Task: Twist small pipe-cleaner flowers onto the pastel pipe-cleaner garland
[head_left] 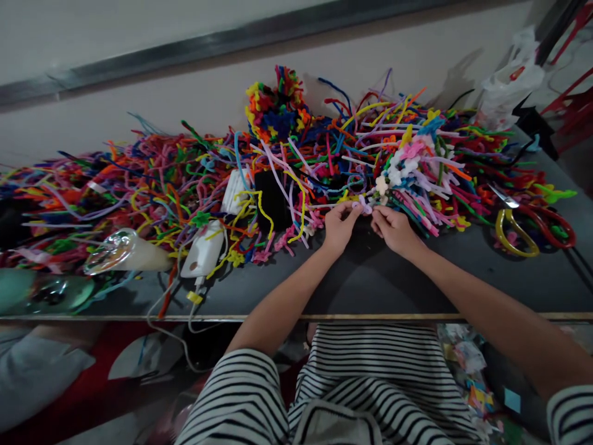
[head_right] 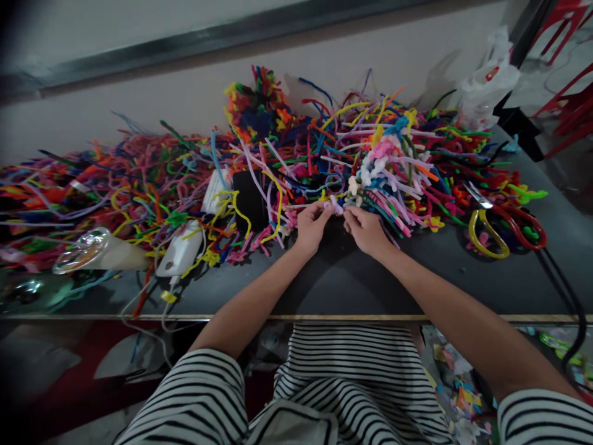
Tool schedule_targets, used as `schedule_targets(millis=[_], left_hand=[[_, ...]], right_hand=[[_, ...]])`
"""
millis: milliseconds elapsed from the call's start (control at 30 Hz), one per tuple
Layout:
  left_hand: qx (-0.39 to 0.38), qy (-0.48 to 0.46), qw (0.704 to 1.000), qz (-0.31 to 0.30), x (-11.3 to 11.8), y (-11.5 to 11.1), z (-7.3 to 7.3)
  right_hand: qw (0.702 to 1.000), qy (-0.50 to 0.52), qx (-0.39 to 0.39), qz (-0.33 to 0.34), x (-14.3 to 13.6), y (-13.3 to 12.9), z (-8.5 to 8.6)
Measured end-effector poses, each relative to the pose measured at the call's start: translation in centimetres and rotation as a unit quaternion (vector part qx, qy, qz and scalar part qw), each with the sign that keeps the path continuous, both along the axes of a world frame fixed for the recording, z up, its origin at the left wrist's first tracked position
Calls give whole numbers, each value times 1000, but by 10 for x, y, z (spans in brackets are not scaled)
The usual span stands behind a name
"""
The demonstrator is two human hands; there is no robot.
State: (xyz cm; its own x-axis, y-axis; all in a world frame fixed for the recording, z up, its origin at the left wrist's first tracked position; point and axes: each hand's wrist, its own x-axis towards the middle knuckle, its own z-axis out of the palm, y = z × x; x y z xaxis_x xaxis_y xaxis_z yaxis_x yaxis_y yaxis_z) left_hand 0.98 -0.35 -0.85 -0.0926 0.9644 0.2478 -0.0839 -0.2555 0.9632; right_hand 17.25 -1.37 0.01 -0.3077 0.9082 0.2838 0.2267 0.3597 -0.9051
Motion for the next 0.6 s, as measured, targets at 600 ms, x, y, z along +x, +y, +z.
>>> schedule_targets(millis=[600], left_hand=[[-20, -11, 998, -60, -2, -2, 1]], right_hand=[[974, -108, 171, -98, 2, -6, 4]])
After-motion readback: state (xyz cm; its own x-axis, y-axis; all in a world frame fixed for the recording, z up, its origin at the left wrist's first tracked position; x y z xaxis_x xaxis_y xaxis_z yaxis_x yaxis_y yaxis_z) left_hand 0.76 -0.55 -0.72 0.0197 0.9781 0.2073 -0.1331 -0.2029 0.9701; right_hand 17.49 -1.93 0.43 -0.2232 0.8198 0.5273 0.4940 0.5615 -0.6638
